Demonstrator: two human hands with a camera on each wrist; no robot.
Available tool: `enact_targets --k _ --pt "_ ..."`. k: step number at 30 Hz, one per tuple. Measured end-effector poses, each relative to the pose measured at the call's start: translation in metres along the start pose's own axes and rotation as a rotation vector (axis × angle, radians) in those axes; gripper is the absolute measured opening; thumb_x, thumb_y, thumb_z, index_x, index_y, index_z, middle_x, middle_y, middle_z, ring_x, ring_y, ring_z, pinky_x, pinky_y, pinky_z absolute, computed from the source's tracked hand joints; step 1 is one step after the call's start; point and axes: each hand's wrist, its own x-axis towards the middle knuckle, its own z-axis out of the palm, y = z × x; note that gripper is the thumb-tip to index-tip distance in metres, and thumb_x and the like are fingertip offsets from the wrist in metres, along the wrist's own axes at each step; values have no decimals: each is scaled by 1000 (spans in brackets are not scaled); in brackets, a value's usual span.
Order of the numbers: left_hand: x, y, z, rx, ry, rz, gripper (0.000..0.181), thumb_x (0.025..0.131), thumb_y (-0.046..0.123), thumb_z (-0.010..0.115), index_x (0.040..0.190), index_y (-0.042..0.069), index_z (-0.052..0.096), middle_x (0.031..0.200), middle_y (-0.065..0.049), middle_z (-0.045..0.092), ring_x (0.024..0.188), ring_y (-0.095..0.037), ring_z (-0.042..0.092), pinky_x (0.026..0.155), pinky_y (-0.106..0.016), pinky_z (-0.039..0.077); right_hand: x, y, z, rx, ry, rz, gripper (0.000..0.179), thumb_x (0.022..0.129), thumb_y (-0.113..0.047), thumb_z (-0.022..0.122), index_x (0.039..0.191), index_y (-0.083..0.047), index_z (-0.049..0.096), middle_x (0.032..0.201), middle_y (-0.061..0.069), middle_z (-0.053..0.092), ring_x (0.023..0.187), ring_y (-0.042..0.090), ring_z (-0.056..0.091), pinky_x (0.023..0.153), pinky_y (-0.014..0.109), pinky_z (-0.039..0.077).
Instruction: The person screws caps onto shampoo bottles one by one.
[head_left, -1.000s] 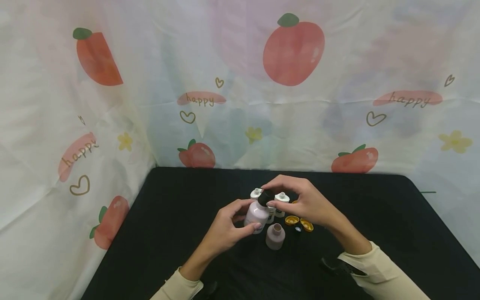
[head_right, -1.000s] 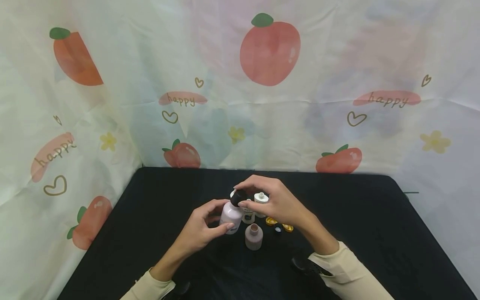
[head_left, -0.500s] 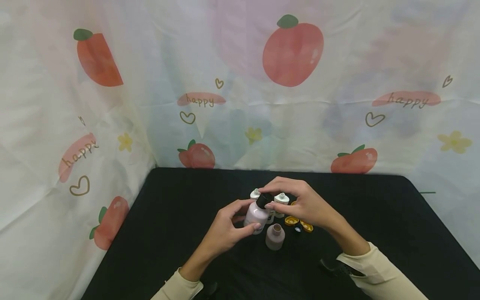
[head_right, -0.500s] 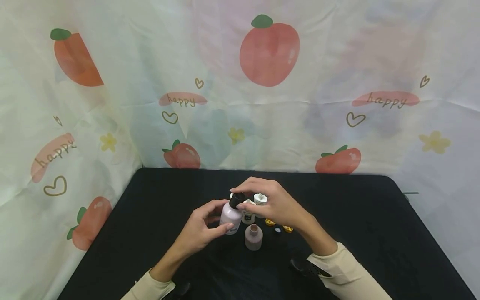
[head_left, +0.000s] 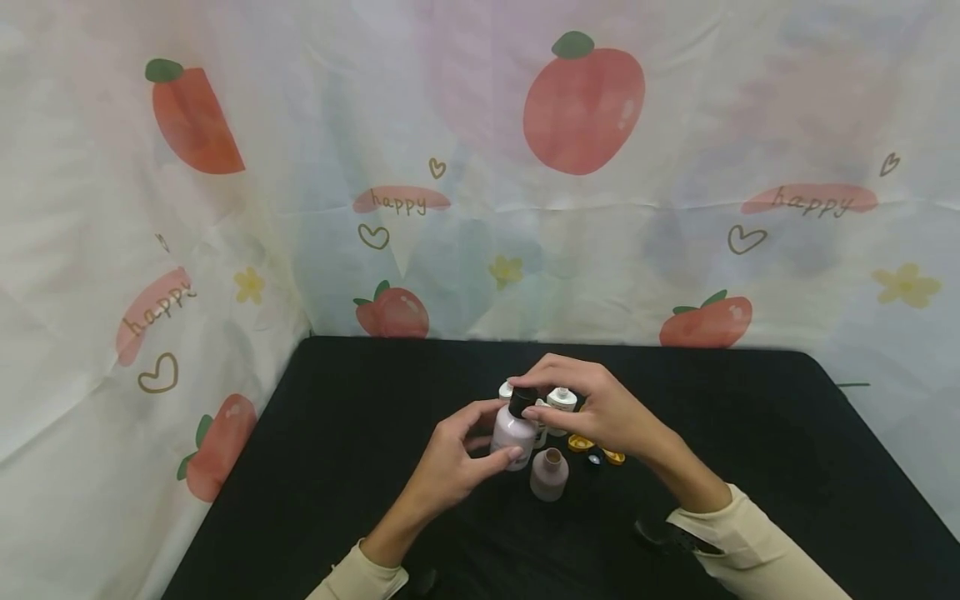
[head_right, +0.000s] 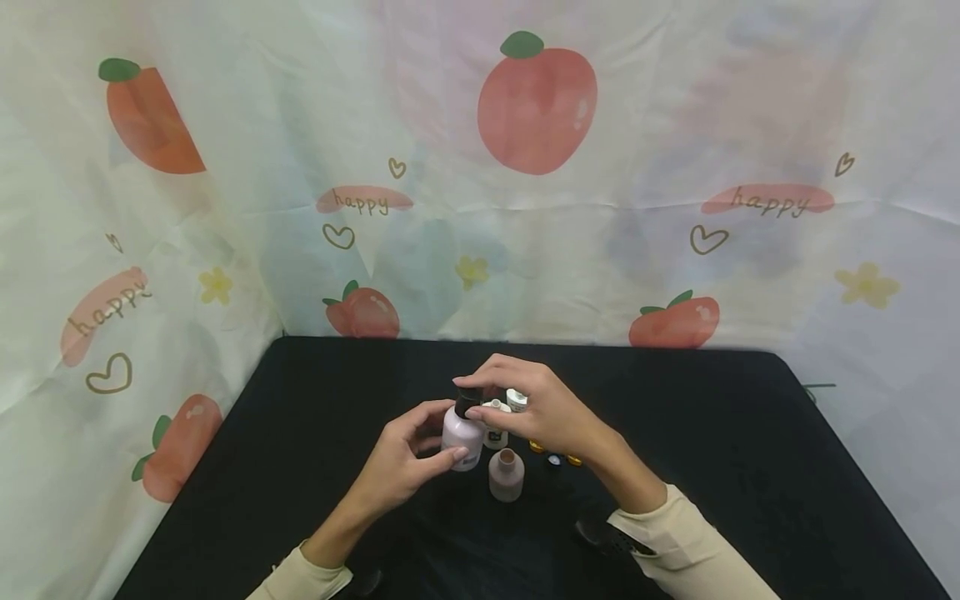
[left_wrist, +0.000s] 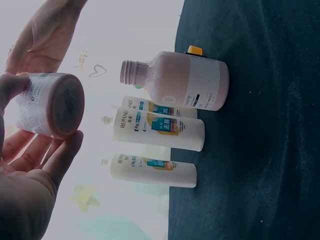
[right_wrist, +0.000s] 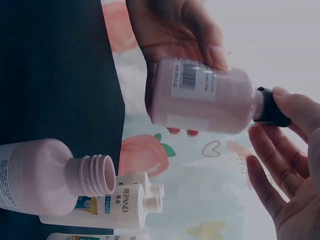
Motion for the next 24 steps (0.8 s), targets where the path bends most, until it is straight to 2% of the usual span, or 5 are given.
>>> enact_targets --k 5,14,19,24 --pt "-1 -1 1 1 23 -12 51 90 19 80 136 16 60 126 -6 65 115 -21 65 90 -31 59 1 -1 1 -49 10 33 46 85 -3 81 128 -14 70 107 -6 67 88 10 60 68 22 51" --pt "-2 -1 -1 -21 31 -69 50 89 17 81 135 15 61 126 -6 66 116 -22 65 90 -31 58 -2 0 -2 -87 -56 56 47 89 -6 78 133 -14 67 115 -5 67 88 8 59 66 25 53" --pt "-1 -1 -2 -32 31 -62 50 88 16 82 134 14 62 126 -6 66 115 -23 65 90 -31 58 0 -1 -3 -92 -42 61 43 89 -8 79 130 -15 69 113 -7 68 91 6 61 70 24 53" --pt "0 -2 -2 -41 31 -34 48 88 16 82 132 13 63 124 -7 66 113 -24 66 90 -32 59 1 0 -1 -94 -2 72 41 86 -11 82 125 -16 71 107 -9 69 88 9 62 71 22 51"
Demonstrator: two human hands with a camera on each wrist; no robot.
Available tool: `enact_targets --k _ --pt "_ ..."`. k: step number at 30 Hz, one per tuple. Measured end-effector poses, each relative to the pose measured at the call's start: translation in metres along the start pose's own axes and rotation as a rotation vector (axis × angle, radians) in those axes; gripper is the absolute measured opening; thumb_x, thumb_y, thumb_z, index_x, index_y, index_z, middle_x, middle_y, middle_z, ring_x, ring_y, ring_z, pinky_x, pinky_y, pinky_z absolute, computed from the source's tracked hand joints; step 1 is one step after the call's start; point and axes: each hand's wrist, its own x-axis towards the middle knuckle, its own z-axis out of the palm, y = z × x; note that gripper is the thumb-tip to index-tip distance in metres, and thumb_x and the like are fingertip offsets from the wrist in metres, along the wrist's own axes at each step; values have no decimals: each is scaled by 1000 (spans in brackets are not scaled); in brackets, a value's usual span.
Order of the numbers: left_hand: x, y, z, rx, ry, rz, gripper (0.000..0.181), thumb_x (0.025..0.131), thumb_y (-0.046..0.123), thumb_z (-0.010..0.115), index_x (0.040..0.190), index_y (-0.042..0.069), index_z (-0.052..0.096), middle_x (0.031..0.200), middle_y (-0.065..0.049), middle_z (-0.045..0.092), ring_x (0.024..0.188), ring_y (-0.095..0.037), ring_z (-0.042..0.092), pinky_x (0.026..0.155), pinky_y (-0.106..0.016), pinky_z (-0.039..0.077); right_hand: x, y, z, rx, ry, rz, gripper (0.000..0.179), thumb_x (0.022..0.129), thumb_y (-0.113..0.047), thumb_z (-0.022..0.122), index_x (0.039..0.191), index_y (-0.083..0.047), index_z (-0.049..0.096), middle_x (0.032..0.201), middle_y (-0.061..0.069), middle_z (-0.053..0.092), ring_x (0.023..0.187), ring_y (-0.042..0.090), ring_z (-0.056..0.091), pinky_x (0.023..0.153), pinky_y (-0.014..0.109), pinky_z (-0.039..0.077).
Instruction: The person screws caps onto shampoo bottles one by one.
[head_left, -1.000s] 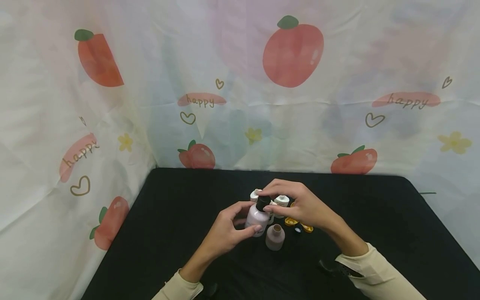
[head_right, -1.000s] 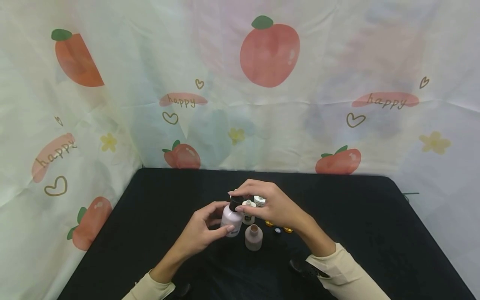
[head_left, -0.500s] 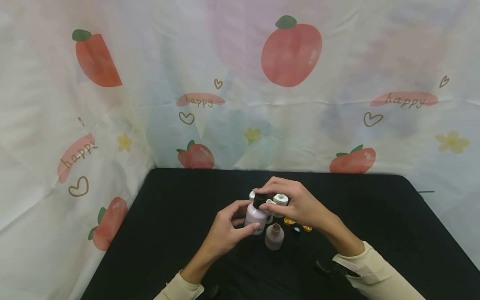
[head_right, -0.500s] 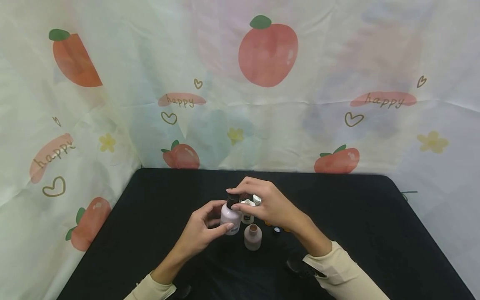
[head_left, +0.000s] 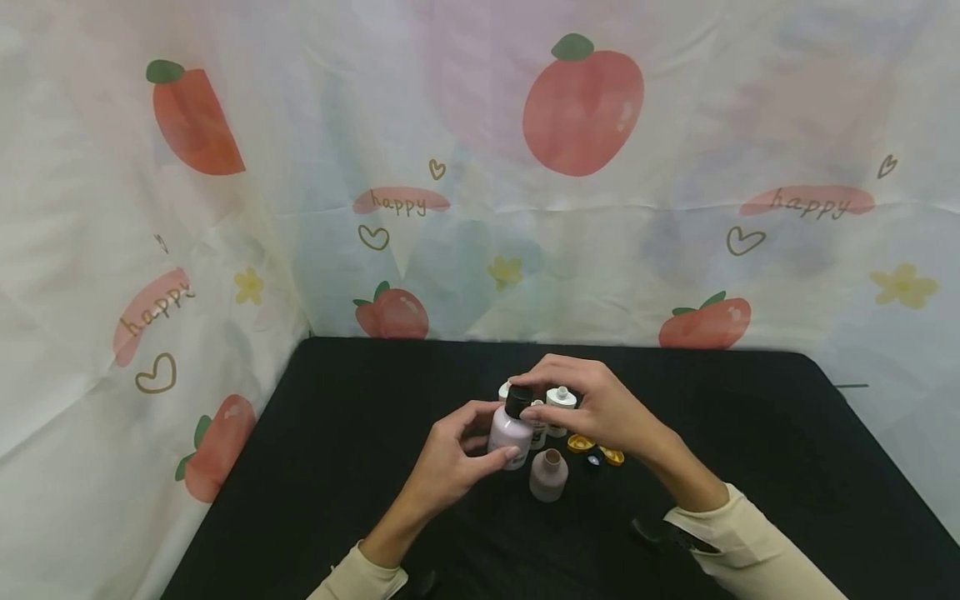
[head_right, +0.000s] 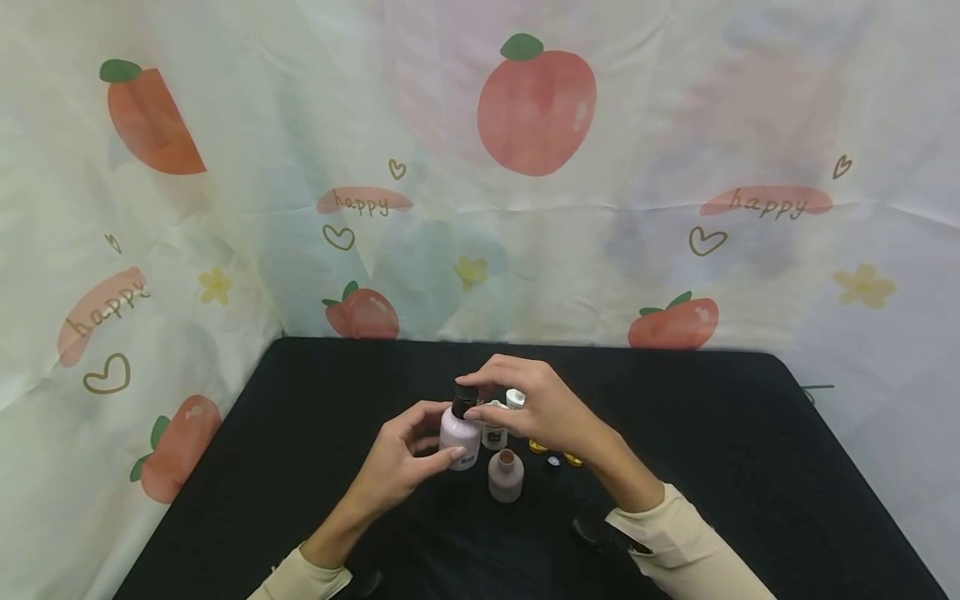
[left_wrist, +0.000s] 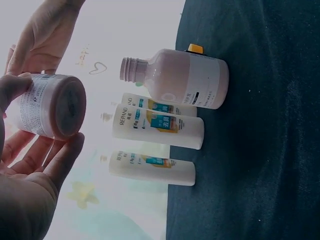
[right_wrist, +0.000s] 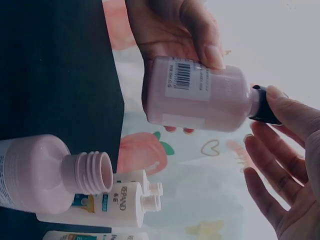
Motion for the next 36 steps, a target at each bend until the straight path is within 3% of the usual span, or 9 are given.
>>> enact_targets --k 16,22,28,36 --pt "2 4 5 -34 4 43 45 90 15 80 131 12 62 126 -8 67 115 -22 66 91 -32 58 5 -4 14 108 47 18 43 86 -6 81 127 -15 69 113 2 72 102 11 66 88 27 55" --pt "2 4 5 -47 16 19 48 89 14 80 133 12 61 131 -9 64 117 -23 65 92 -32 58 2 -4 17 105 35 52 47 87 -8 80 132 -14 67 122 0 71 108 12 66 85 31 57" --pt "1 5 2 -39 31 6 49 88 14 81 133 11 61 124 -10 66 114 -23 66 91 -32 58 -1 -2 14 72 32 76 55 86 -11 82 138 -17 65 118 -4 70 101 13 65 77 29 55" --pt "-1 5 -2 -24 32 2 48 88 15 81 131 12 61 122 -9 66 112 -22 66 91 -32 58 -3 0 8 61 41 65 51 87 -9 81 135 -14 67 115 -6 71 105 12 64 79 27 55"
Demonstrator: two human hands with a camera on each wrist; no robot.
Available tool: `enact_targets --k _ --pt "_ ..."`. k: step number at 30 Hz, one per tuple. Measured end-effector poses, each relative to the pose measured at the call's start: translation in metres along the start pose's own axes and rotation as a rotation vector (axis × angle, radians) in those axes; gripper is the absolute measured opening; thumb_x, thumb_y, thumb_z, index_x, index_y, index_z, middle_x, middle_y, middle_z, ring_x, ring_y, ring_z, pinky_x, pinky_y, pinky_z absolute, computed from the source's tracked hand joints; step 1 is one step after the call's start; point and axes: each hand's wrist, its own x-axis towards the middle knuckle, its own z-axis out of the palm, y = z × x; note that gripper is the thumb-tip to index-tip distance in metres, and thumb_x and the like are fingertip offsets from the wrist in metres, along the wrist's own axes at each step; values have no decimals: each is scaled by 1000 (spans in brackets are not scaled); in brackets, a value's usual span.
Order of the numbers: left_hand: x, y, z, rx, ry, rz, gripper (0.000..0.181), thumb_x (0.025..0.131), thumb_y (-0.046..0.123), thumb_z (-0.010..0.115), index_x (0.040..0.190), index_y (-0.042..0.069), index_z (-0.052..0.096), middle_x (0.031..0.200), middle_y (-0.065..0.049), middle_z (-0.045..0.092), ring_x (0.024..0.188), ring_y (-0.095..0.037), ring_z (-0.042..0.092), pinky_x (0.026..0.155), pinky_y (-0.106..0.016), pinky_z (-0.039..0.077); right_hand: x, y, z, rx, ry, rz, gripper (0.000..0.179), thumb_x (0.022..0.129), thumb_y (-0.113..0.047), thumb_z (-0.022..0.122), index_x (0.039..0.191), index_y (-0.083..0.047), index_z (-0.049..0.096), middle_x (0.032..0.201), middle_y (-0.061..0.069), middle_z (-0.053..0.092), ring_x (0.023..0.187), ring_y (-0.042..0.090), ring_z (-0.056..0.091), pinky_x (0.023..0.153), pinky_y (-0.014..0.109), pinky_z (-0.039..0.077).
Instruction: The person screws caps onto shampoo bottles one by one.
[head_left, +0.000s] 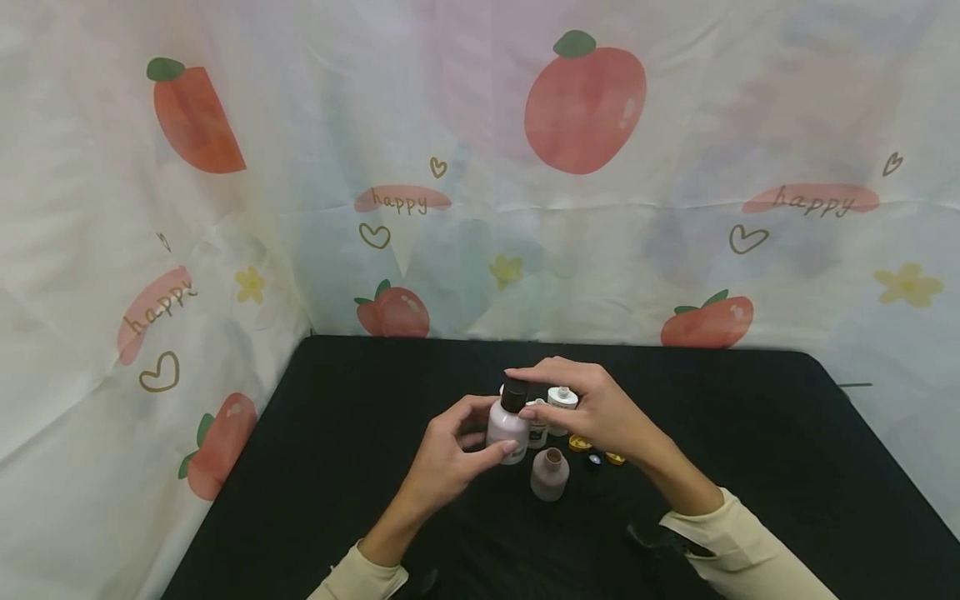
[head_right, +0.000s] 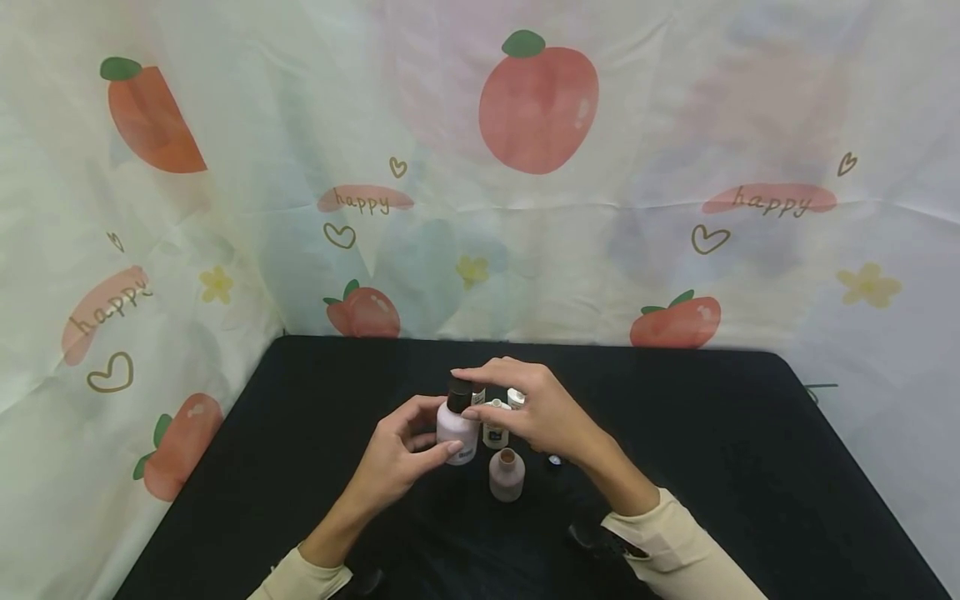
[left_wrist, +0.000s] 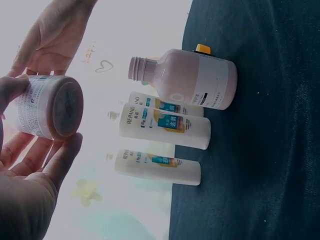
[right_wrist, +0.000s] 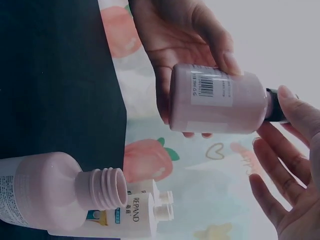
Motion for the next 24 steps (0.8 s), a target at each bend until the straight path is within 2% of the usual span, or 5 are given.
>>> enact_targets --k 5,15,24 --pt "-1 0 -2 4 7 -10 48 87 14 82 131 12 62 122 -9 66 112 -22 66 91 -32 58 0 1 -2 10 12 -36 46 88 -4 78 131 -11 69 113 -5 71 100 13 64 78 26 54" --pt "-2 -3 0 -3 0 5 47 87 14 83 129 12 62 122 -9 67 112 -22 66 91 -32 58 4 0 -2 15 73 -111 43 81 1 83 119 -16 73 108 -5 71 98 17 68 84 33 57" --pt "-1 -3 1 2 -9 18 47 87 15 82 130 13 62 124 -8 66 114 -22 66 92 -33 58 5 0 0 38 68 -93 43 81 -1 84 119 -18 72 110 -5 71 99 15 66 82 25 55"
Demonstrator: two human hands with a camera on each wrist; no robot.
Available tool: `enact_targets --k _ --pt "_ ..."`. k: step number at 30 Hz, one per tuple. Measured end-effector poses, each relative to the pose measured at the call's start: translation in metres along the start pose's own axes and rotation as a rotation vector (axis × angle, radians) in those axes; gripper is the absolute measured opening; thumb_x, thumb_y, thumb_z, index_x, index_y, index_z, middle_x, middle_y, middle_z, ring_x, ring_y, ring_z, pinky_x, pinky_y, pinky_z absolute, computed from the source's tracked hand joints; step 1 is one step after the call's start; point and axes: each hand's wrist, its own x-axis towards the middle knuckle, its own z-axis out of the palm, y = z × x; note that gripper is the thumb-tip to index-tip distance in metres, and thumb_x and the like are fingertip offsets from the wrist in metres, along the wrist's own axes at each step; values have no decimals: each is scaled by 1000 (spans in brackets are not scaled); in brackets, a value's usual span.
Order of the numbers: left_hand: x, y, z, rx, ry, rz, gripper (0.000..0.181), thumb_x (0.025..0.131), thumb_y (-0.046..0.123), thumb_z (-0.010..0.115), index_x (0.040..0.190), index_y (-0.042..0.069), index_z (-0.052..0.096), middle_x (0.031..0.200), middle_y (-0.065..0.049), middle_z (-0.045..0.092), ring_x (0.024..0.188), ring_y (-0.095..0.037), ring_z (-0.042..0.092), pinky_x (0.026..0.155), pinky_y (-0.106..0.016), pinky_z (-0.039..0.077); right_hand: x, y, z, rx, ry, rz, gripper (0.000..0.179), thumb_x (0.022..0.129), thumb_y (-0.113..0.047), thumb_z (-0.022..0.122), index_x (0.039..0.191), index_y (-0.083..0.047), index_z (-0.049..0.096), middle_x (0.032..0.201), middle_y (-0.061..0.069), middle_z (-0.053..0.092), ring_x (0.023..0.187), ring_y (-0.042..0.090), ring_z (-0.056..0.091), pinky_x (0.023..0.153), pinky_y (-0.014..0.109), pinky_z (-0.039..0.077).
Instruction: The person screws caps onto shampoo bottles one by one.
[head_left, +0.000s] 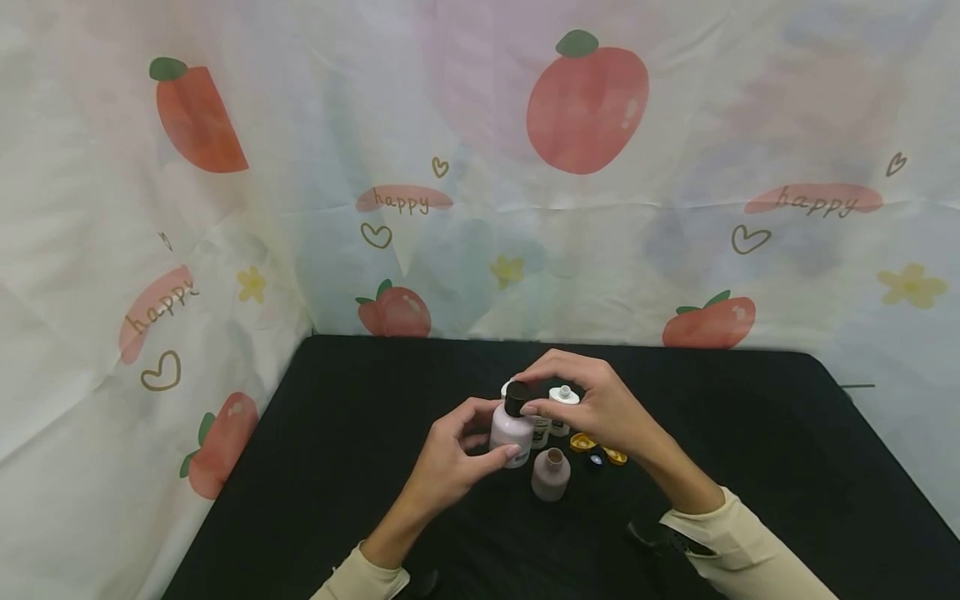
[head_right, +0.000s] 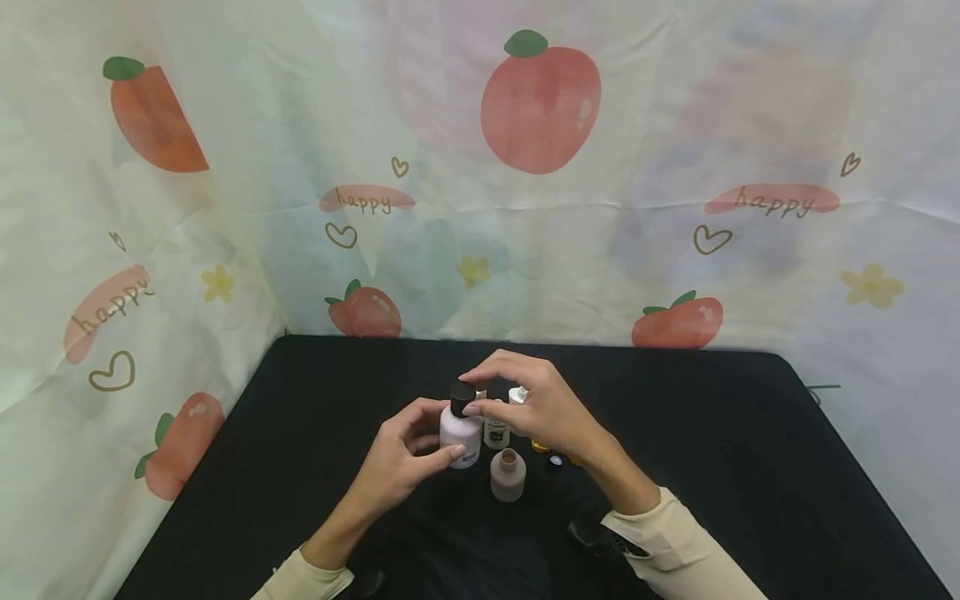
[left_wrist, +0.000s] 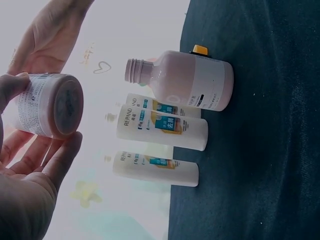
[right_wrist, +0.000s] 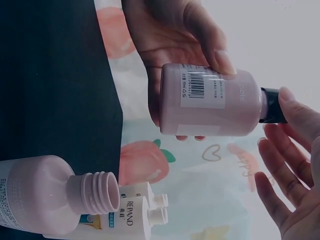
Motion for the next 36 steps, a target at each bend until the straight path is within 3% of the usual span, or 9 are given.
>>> enact_targets --k 15,28,36 --pt "1 2 4 1 -2 4 44 88 15 81 128 13 62 124 -8 66 114 -22 66 91 -32 58 4 -1 1 -1 -40 4 46 82 -6 84 123 -21 70 111 -7 70 95 11 65 77 28 56" --pt "2 -1 8 16 -21 38 39 89 14 80 125 12 64 123 -7 68 113 -21 67 90 -31 59 2 1 8 51 -105 37 36 85 -6 81 119 -11 71 110 0 71 99 11 65 83 27 55" --pt "1 1 6 -8 -18 2 46 89 15 80 130 10 62 125 -10 66 115 -23 66 90 -32 59 -2 0 7 12 -127 50 49 86 -8 81 132 -14 66 112 -4 70 98 9 63 77 29 55"
